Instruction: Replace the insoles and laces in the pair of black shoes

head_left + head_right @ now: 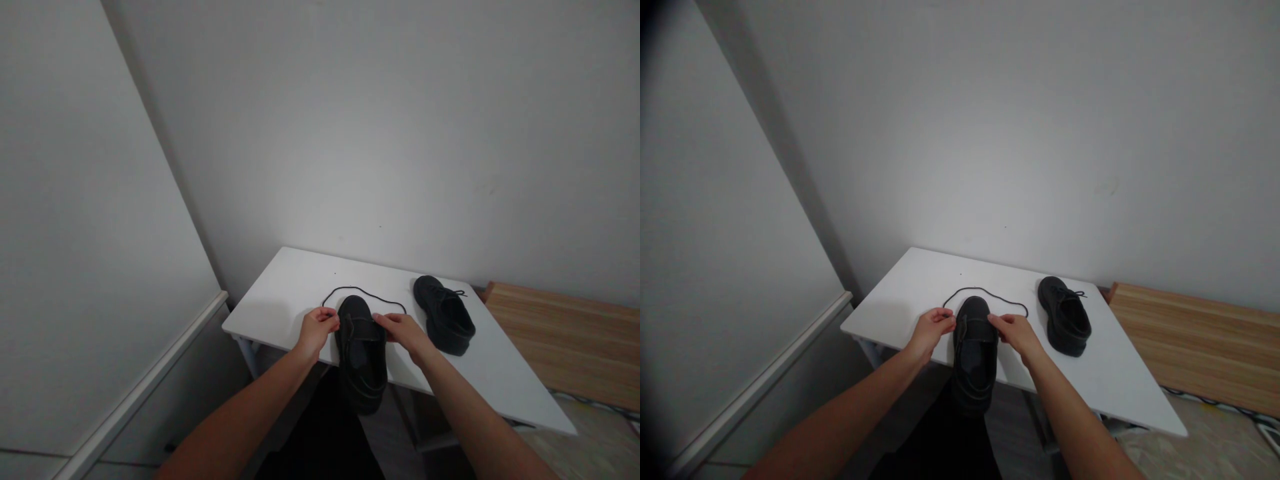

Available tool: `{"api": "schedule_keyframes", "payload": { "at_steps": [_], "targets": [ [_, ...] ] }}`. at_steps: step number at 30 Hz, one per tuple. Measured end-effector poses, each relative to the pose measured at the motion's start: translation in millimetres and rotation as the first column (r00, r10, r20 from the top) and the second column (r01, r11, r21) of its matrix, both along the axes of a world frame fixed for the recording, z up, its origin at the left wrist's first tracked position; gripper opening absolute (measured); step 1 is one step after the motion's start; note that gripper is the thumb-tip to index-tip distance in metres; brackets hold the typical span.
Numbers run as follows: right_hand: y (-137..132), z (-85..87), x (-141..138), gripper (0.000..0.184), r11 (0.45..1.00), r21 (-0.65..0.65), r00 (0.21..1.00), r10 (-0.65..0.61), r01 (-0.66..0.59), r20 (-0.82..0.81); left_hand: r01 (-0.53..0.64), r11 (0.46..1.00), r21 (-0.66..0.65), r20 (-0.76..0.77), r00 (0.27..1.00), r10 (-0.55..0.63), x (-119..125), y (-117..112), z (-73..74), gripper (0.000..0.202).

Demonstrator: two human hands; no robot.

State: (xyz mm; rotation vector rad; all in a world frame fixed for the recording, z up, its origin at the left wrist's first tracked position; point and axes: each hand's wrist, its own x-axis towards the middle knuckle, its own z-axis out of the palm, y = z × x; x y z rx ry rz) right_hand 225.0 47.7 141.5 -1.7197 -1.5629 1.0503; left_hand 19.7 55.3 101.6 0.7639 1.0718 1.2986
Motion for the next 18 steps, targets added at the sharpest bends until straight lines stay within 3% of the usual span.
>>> {"api": "schedule_keyframes", "payload": {
  "at_steps": [3,9,14,18],
  "targets": [
    [9,9.4,-2,0.026,0.994,0.025,0.949,0.09,-0.102,0.304,0.02,1.0,0.002,-0.015,1.0,-0.02,4,3,1.0,0.019],
    [17,25.7,-23,0.034,0.971,0.011,0.774,0.186,-0.241,0.605,0.042,0.999,0.012,-0.113,0.993,-0.041,10,6,5.6,0.017],
    [9,35.8,-38,0.027,0.971,-0.016,0.619,0.165,-0.238,0.768,0.077,0.997,0.003,-0.142,0.987,-0.075,10,6,9.8,0.017],
    [-2,42.9,-46,0.027,0.968,0.074,0.561,0.075,-0.238,0.825,0.085,0.996,0.006,-0.151,0.985,-0.083,9,5,13.0,0.019]
  ]
}}
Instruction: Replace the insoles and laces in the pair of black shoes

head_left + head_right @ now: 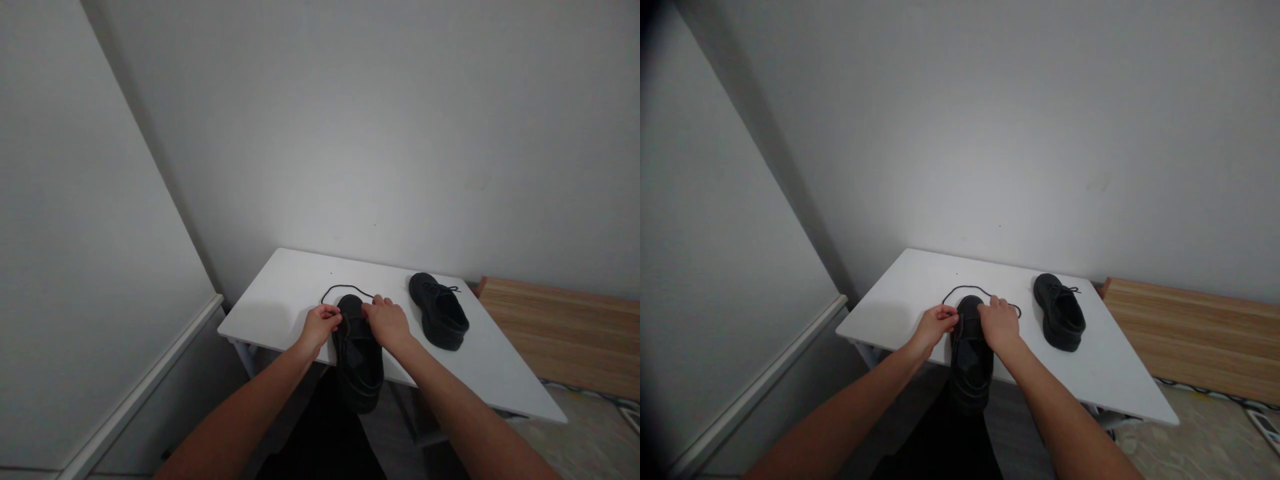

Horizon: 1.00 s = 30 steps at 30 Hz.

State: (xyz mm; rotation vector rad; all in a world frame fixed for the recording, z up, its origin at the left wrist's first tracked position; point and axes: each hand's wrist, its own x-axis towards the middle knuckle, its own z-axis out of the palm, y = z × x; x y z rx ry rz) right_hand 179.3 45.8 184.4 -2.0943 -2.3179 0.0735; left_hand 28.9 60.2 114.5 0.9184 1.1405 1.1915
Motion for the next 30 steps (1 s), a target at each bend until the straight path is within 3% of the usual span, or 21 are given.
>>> {"api": "schedule_keyframes", "payload": {
  "at_steps": [4,7,14,21,25,28,30],
  "targets": [
    [-7,-1.8,-8,0.024,0.982,0.183,0.988,-0.011,0.039,-0.154,0.006,1.0,-0.001,-0.014,1.0,-0.006,0,0,-0.4,0.018],
    [-6,-8.8,-14,0.024,0.993,0.114,0.964,0.024,0.006,-0.264,0.014,1.0,0.01,-0.015,1.0,-0.014,-1,1,-3.0,0.017],
    [6,-17.2,-23,0.021,0.995,0.0,0.987,0.096,-0.097,-0.127,0.027,0.999,0.025,-0.009,1.0,-0.027,-1,4,-7.9,0.02],
    [1,-18.5,-31,0.024,0.994,0.042,0.989,0.102,-0.098,-0.106,0.05,0.999,-0.007,-0.005,0.999,-0.05,-1,6,-10.1,0.023],
    [-6,-19.6,-33,0.025,0.987,0.123,0.981,0.119,-0.1,-0.156,0.043,0.998,0.052,-0.008,0.999,-0.042,-1,13,5.1,0.019],
    [-6,-19.6,-29,0.022,0.982,0.178,0.97,0.101,-0.062,-0.221,0.065,0.974,0.216,-0.018,0.998,-0.063,-2,21,27.3,0.021],
    [-7,-19.2,-24,0.019,0.969,0.245,0.922,0.074,0.022,-0.379,0.139,0.932,0.333,0.0,0.989,-0.148,-1,25,43.4,0.019]
  ]
}}
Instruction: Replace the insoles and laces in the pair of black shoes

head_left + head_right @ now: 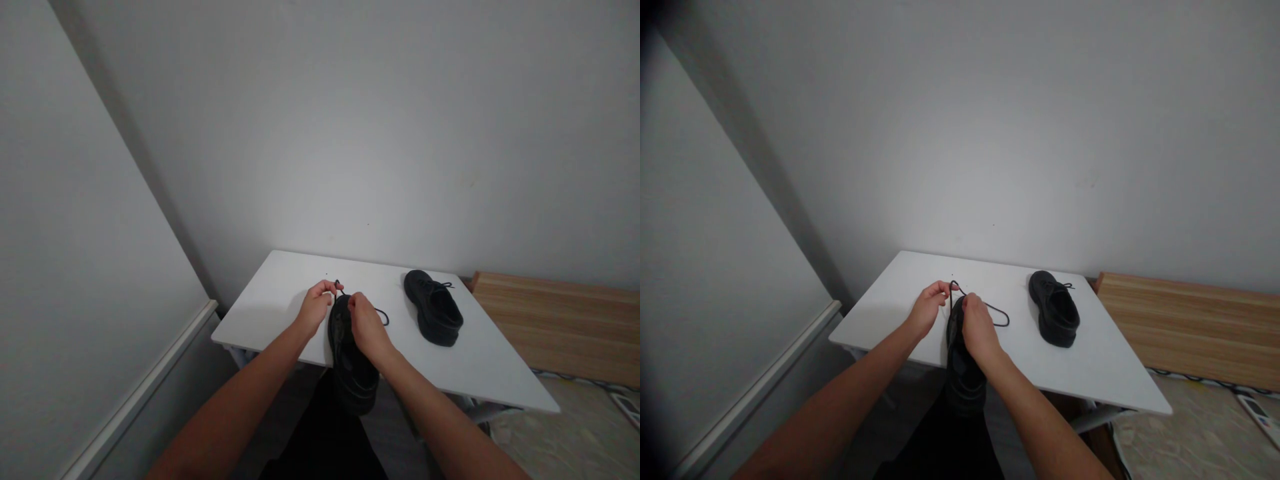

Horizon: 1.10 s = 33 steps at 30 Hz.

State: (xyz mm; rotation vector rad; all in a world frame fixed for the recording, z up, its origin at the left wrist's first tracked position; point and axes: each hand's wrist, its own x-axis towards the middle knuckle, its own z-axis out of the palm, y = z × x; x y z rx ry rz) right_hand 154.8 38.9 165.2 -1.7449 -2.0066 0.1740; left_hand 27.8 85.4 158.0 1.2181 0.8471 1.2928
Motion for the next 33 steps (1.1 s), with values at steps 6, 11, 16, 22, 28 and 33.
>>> {"api": "schedule_keyframes", "payload": {
  "at_steps": [6,11,16,22,28,33],
  "targets": [
    [-17,4.1,17,0.014,0.976,0.158,0.766,-0.014,0.15,-0.643,0.359,0.932,0.046,-0.029,0.933,-0.358,3,1,18.4,0.033],
    [-31,19.4,25,0.013,0.931,0.281,0.556,0.111,0.232,-0.824,0.427,0.899,-0.096,-0.283,0.854,-0.436,5,7,-2.1,0.045],
    [-44,33.0,26,0.011,0.92,0.315,0.463,0.18,0.232,-0.868,0.278,0.926,-0.255,-0.296,0.889,-0.349,20,27,-9.0,0.042],
    [-66,26.6,31,0.018,0.931,0.276,0.606,0.08,0.237,-0.791,0.357,0.933,0.042,-0.174,0.922,-0.345,31,27,12.5,0.044],
    [-77,29.0,45,0.02,0.918,0.206,0.563,-0.023,0.339,-0.826,0.641,0.759,0.116,-0.092,0.768,-0.634,-2,0,36.6,0.042],
    [-81,46.4,43,0.019,0.879,0.263,0.53,0.014,0.397,-0.848,0.68,0.733,0.011,-0.316,0.698,-0.643,-16,-9,35.4,0.038]
  ]
}}
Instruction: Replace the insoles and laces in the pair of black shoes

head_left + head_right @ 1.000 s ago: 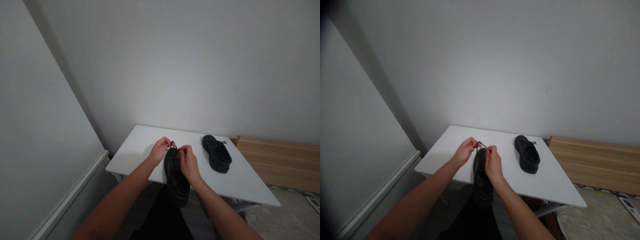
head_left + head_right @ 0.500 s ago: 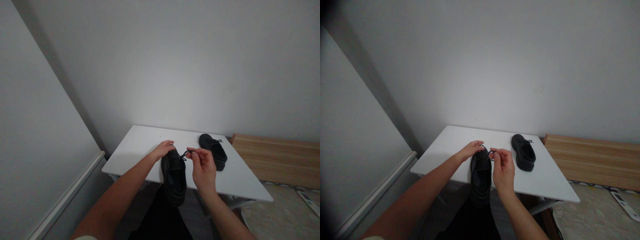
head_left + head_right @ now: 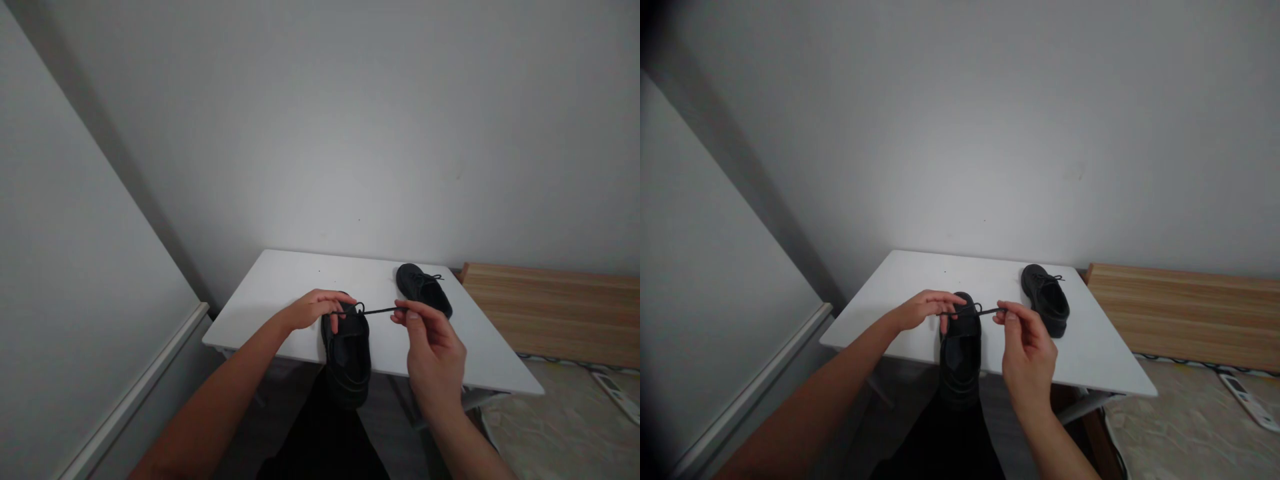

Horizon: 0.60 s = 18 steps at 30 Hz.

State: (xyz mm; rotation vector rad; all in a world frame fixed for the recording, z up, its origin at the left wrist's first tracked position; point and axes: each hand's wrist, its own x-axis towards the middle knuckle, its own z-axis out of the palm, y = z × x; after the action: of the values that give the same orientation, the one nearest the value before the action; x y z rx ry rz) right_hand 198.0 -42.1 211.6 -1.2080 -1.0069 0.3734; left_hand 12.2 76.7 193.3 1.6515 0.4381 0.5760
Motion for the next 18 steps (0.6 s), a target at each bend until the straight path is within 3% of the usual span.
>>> {"api": "schedule_keyframes", "payload": {
  "at_steps": [5,8,10,12,14,15,16,18],
  "targets": [
    [-4,35.6,-10,0.013,0.987,0.151,0.998,-0.058,0.057,0.005,-0.108,0.988,0.112,-0.021,0.994,0.111,6,3,-15.7,0.038],
    [-7,55.8,-16,0.01,0.975,0.218,0.998,-0.05,0.041,0.035,-0.108,0.951,0.291,-0.129,0.98,0.151,13,3,-18.1,0.034],
    [-8,65.5,-19,0.009,0.97,0.242,0.997,-0.025,0.006,0.075,-0.113,0.869,0.481,-0.207,0.949,0.238,17,3,-17.8,0.033],
    [-6,72.4,-20,0.009,0.967,0.254,0.994,-0.002,-0.025,0.109,-0.112,0.737,0.666,-0.243,0.902,0.357,21,4,-18.1,0.032],
    [-4,77.9,-20,0.008,0.966,0.253,0.993,0.027,-0.055,0.113,-0.105,0.628,0.771,-0.244,0.862,0.443,24,6,-20.1,0.033],
    [-3,80.6,-19,0.008,0.965,0.251,0.994,0.048,-0.071,0.099,-0.117,0.604,0.788,-0.235,0.849,0.472,24,8,-21.9,0.034],
    [-2,83.5,-19,0.007,0.965,0.247,0.994,0.074,-0.091,0.076,-0.138,0.606,0.783,-0.228,0.844,0.486,25,10,-24.0,0.035],
    [0,90.4,-17,0.005,0.96,0.238,0.989,0.15,-0.148,0.007,-0.197,0.675,0.712,-0.216,0.852,0.477,25,17,-29.6,0.037]
  ]
}}
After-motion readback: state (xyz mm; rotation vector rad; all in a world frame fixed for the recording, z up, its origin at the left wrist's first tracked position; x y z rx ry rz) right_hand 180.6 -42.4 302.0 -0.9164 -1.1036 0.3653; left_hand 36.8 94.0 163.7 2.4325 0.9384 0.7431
